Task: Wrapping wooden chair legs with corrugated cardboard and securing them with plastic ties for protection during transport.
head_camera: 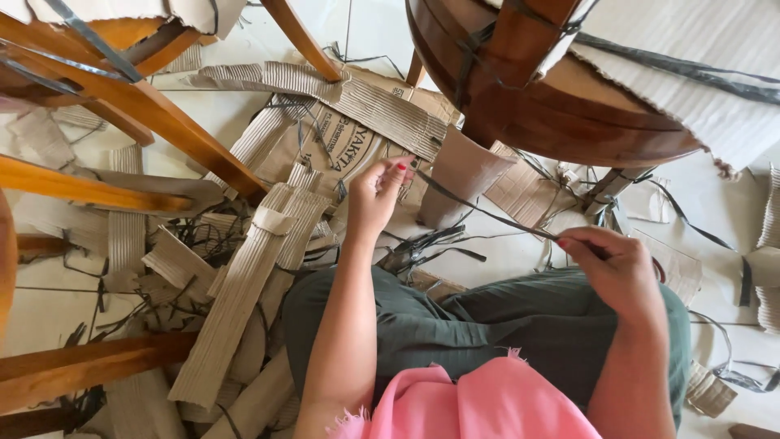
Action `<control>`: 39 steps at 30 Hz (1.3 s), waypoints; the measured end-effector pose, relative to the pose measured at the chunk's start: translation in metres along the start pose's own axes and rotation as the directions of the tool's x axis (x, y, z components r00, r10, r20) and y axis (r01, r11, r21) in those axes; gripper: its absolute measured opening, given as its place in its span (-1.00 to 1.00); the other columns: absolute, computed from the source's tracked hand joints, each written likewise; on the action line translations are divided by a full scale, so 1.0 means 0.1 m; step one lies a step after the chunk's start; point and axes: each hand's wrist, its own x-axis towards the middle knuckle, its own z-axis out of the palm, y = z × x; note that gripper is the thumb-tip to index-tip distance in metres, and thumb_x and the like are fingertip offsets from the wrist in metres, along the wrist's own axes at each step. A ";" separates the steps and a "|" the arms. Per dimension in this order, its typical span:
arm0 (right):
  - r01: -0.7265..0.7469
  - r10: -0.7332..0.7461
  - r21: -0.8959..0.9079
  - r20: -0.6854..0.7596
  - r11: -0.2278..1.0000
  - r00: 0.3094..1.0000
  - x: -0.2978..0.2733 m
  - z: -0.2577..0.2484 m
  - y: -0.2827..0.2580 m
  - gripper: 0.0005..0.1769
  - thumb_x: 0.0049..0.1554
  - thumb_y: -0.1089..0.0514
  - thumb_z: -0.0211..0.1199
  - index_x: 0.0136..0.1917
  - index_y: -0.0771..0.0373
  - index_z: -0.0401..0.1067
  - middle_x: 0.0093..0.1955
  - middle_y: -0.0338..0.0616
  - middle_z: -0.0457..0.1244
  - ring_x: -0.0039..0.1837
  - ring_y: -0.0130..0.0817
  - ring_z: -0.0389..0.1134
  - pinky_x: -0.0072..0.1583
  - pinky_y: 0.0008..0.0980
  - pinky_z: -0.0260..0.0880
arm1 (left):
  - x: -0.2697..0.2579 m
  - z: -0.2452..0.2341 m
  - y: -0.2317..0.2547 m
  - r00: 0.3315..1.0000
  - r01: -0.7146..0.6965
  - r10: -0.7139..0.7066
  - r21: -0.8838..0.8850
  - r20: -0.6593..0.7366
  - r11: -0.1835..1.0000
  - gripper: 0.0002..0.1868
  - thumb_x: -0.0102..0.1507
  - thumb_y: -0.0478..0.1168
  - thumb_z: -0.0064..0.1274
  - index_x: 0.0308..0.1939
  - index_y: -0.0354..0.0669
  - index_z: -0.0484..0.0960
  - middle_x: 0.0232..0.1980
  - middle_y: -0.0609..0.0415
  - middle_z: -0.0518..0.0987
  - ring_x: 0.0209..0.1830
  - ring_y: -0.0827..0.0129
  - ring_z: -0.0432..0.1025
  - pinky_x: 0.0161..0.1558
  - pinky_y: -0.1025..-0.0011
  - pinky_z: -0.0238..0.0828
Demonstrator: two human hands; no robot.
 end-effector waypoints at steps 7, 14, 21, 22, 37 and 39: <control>-0.164 0.164 -0.134 -0.015 0.977 0.986 -0.23 -0.55 0.03 -0.78 0.16 0.35 0.33 0.10 0.38 0.62 -0.36 -0.12 0.29 -0.36 -0.40 0.09 -0.31 -0.45 0.08 | -0.09 0.03 0.15 1.000 0.012 -0.013 0.040 0.022 0.999 -0.77 0.36 -0.24 0.03 0.04 -0.22 0.67 -0.22 0.05 0.73 -0.24 0.46 0.60 -0.24 0.61 0.52; -0.052 0.041 -0.052 -0.182 0.997 0.983 -0.17 -0.45 0.08 -0.80 0.26 0.32 0.28 0.16 0.32 0.58 -0.27 -0.23 0.24 -0.30 -0.49 0.05 -0.27 -0.52 -0.03 | -0.12 0.10 0.13 0.999 0.032 -0.038 0.137 0.039 0.990 -0.80 0.32 -0.26 0.08 -0.02 -0.26 0.68 -0.24 0.03 0.74 -0.26 0.44 0.63 -0.25 0.59 0.55; 0.002 0.051 0.254 -0.203 0.967 0.978 0.62 0.37 0.26 -0.85 0.37 0.15 0.19 0.14 0.18 0.53 -0.38 -0.22 0.20 -0.35 -0.56 0.14 -0.38 -0.61 0.08 | -0.09 0.12 -0.05 0.911 0.393 -0.398 0.065 0.110 0.917 -0.52 0.47 0.21 -0.23 0.17 0.06 0.63 -0.04 0.00 0.72 0.10 0.16 0.57 0.24 0.13 0.41; 0.003 0.049 0.254 -0.199 0.967 0.979 0.74 0.49 0.17 -0.85 0.37 0.15 0.19 0.14 0.18 0.53 -0.38 -0.22 0.20 -0.35 -0.56 0.14 -0.38 -0.61 0.08 | -0.02 0.22 -0.38 0.910 0.395 -0.400 0.064 0.106 0.916 -0.52 0.47 0.21 -0.23 0.17 0.06 0.63 -0.04 0.00 0.72 0.10 0.16 0.57 0.24 0.13 0.41; -0.458 0.190 0.579 0.463 0.675 0.866 1.42 0.88 0.20 -0.87 0.23 0.25 0.09 0.07 0.21 0.37 -0.39 -0.42 -0.09 -0.47 -0.75 -0.11 -0.46 -0.76 -0.21 | 0.53 0.39 -0.82 0.944 0.324 -0.248 -0.766 0.220 0.555 -0.55 0.48 -0.34 -0.15 0.46 0.04 0.41 0.51 0.04 0.38 0.51 0.23 0.26 0.34 0.47 0.32; -0.205 0.061 0.611 0.248 0.765 0.967 1.24 0.85 0.15 -0.52 0.18 0.37 0.20 0.38 0.37 0.34 -0.26 -0.02 0.21 -0.36 -0.50 0.09 -0.36 -0.56 0.09 | 0.53 0.28 -0.79 0.977 0.188 -0.191 -0.820 0.099 0.540 -0.58 0.45 -0.34 -0.10 0.41 -0.13 0.43 0.42 -0.05 0.47 0.41 0.27 0.38 0.23 0.53 0.51</control>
